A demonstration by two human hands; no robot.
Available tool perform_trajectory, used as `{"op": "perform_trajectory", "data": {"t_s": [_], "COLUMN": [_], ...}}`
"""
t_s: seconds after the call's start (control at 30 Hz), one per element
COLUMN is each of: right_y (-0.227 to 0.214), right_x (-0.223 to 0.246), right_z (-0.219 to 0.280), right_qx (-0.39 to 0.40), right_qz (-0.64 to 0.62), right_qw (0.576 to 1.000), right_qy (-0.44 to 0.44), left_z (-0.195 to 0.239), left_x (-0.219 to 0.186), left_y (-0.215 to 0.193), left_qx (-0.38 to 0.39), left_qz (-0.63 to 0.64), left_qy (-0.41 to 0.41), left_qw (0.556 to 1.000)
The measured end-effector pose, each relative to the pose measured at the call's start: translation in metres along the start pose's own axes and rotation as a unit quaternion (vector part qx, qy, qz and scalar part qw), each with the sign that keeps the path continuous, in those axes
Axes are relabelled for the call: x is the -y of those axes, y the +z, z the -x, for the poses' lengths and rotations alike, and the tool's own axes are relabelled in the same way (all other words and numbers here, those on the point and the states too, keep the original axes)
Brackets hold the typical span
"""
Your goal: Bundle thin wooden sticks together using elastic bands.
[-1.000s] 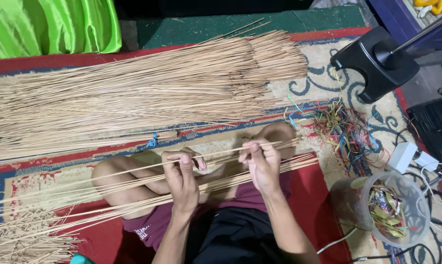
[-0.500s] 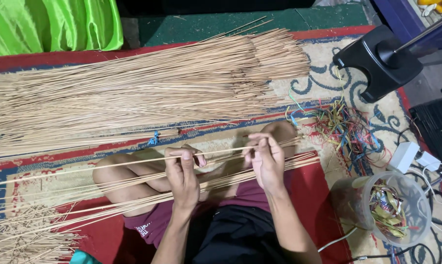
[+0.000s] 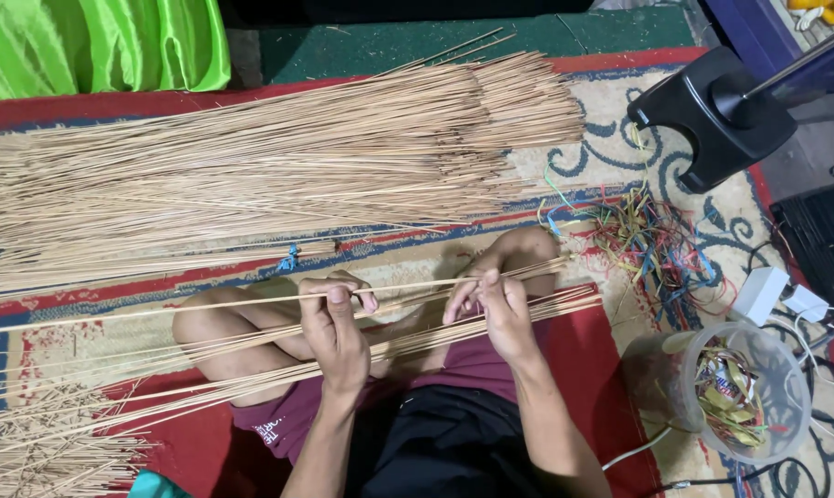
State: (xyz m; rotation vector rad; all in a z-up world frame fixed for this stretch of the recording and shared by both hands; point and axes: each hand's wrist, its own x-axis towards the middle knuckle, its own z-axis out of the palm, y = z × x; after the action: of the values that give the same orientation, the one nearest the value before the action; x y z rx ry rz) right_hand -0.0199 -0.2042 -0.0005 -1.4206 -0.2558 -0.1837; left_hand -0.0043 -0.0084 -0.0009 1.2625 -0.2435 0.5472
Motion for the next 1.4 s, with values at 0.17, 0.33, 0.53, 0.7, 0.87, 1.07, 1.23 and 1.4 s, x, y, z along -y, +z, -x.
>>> {"op": "perform_trajectory", "data": {"t_s": [0.17, 0.33, 0.53, 0.7, 0.87, 1.07, 1.23, 1.4], "right_y": [0.000, 0.001, -0.005, -0.001, -0.003, -0.023, -0.023, -0.089], "right_x": [-0.004, 0.009, 0.015, 0.032, 0.043, 0.026, 0.033, 0.015], "right_z": [-0.005, -0.004, -0.011, -0.022, -0.029, -0.032, -0.036, -0.040], "right_qx": [-0.028, 0.011, 0.027, 0.034, 0.077, 0.098, 0.168, 0.136], "right_qz": [-0.006, 0.128, 0.073, 0.206, 0.269, 0.321, 0.350, 0.450], "right_qw": [1.000, 0.992, 0.997, 0.975, 0.958, 0.941, 0.919, 0.882], "right_qy": [-0.011, 0.009, -0.029, -0.081, -0.068, -0.032, -0.064, -0.034], "left_z": [-0.008, 0.015, -0.005, 0.003, 0.002, 0.002, 0.010, -0.022], "left_x": [-0.017, 0.029, -0.021, -0.005, -0.006, 0.000, 0.013, 0.009], "left_y": [0.012, -0.015, 0.012, 0.020, 0.028, 0.029, 0.027, -0.026], "left_qx": [0.013, -0.030, -0.016, 0.003, 0.021, -0.015, -0.035, -0.185], "left_qz": [-0.001, 0.010, 0.117, 0.046, 0.105, 0.085, 0.085, 0.121], "left_qy": [-0.027, -0.085, -0.103, -0.108, -0.179, -0.178, -0.206, -0.142], "left_qw": [1.000, 0.996, 0.988, 0.993, 0.978, 0.980, 0.974, 0.965]}}
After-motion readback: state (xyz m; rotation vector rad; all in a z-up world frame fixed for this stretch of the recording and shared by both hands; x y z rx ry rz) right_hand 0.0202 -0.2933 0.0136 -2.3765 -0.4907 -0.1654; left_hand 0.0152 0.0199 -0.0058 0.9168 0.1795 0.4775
